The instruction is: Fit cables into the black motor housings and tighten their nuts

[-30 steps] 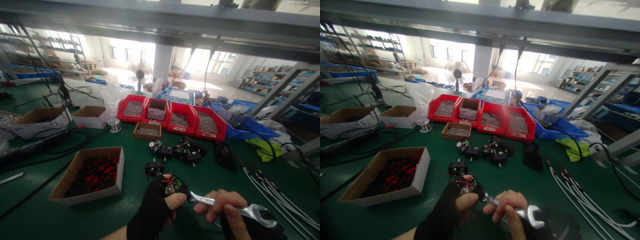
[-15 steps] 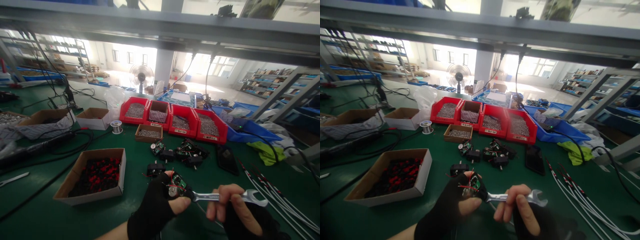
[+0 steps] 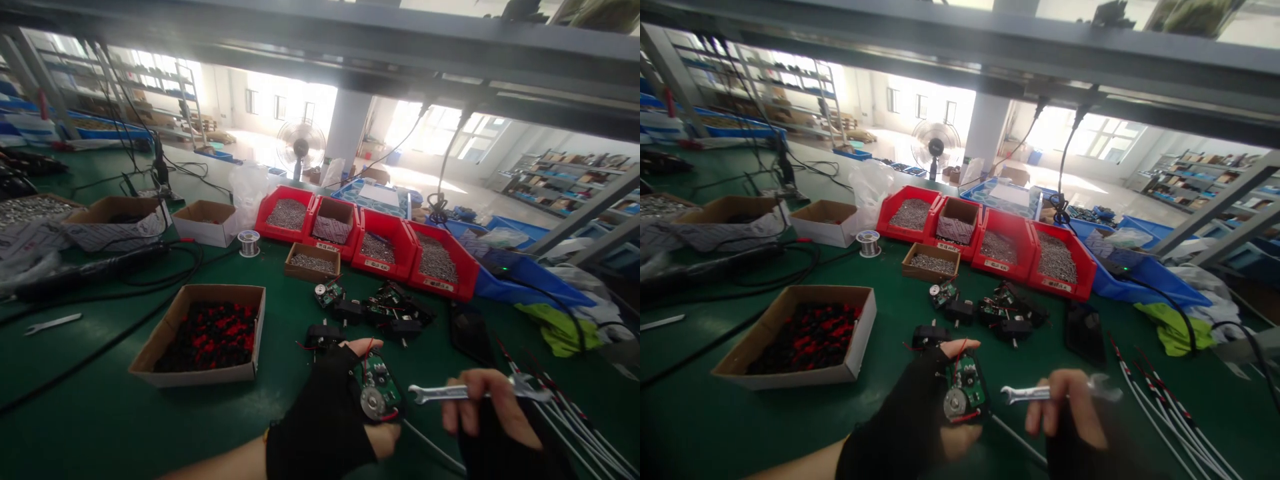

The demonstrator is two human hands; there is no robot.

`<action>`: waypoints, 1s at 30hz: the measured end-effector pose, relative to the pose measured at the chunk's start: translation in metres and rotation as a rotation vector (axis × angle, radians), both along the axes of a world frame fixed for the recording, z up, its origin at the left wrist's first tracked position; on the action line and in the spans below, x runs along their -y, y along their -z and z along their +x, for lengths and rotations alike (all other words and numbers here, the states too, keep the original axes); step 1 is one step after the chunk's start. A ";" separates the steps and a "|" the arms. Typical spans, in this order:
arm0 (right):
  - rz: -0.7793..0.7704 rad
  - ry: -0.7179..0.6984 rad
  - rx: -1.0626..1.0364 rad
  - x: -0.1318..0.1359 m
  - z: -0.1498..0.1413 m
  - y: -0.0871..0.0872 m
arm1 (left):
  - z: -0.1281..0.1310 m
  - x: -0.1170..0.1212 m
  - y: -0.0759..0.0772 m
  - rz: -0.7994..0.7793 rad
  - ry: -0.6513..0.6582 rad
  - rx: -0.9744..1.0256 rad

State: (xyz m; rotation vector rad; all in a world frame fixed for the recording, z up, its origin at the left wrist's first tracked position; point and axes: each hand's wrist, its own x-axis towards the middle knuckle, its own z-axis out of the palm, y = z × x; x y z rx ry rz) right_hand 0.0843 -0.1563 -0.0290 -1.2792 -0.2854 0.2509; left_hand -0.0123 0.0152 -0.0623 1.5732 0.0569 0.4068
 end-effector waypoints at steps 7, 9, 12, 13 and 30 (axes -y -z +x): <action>-0.028 -0.072 -0.289 -0.018 0.017 0.044 | -0.004 -0.006 0.012 0.482 -0.007 0.245; -0.032 -0.089 -0.308 -0.020 0.018 0.050 | -0.003 -0.007 0.009 0.500 0.016 0.284; -0.027 -0.110 -0.326 -0.018 0.024 0.052 | 0.000 -0.009 -0.001 0.476 0.054 0.321; -0.020 -0.107 -0.330 -0.016 0.027 0.050 | 0.001 -0.010 -0.004 0.458 0.069 0.320; 0.028 -0.074 -0.217 0.007 0.083 0.052 | -0.019 -0.019 -0.073 0.024 -0.093 0.183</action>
